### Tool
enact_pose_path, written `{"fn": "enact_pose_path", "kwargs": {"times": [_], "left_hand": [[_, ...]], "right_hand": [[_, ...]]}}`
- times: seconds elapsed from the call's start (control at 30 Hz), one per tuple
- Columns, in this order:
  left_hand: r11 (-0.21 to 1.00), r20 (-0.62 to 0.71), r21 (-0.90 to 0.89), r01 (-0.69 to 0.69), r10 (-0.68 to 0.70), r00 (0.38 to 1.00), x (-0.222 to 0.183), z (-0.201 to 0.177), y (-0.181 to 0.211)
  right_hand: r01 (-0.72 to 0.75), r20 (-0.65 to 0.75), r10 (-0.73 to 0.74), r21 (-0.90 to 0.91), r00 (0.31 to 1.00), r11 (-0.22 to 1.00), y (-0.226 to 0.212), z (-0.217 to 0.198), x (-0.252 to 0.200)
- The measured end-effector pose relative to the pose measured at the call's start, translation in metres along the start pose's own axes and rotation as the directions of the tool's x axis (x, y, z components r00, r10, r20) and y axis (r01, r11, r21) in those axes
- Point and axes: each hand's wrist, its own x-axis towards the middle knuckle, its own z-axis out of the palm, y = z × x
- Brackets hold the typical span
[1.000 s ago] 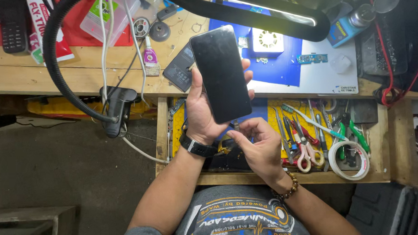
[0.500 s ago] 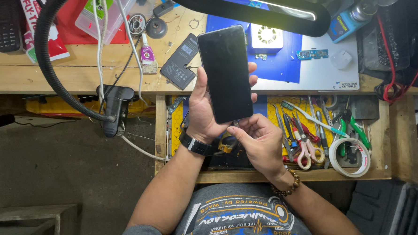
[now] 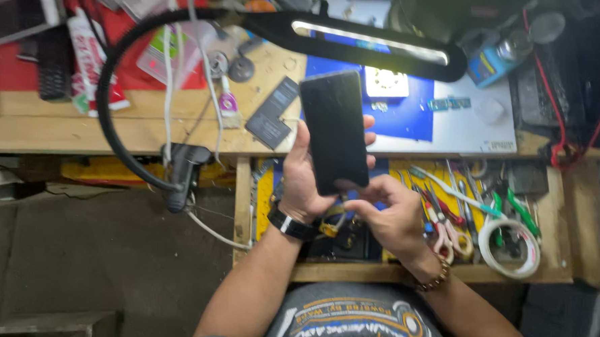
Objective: The person connects a charging cable to a disassembled smartphone and waits for it to power on. They then remove a protective film from the internal motherboard and reattach the screen assembly. Finally, the person interacts with the touchscreen to test the device's functionality.
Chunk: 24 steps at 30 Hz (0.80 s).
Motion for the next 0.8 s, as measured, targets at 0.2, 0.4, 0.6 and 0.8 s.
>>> {"fn": "enact_pose_path", "kwargs": {"times": [0.2,0.4,0.6,0.8], "left_hand": [[0.999,-0.06,0.012,0.038,-0.038,0.998,0.002,-0.002,0.0],[0.998,-0.028,0.047,0.043,-0.042,0.999,0.002,-0.006,0.001],[0.997,-0.025,0.044,0.056,-0.055,0.998,0.002,-0.009,0.0],[0.998,-0.018,0.049,0.049,-0.048,0.999,0.002,-0.01,0.0]], "right_hand": [[0.19,-0.163,-0.173,0.092,0.971,0.978,-0.003,-0.029,0.03],[0.347,-0.243,-0.355,-0.075,0.903,0.935,-0.012,-0.02,0.037],[0.421,-0.171,-0.469,-0.256,0.866,0.87,-0.021,-0.02,0.033],[0.371,-0.173,-0.414,-0.233,0.893,0.899,-0.019,-0.018,0.034]]}}
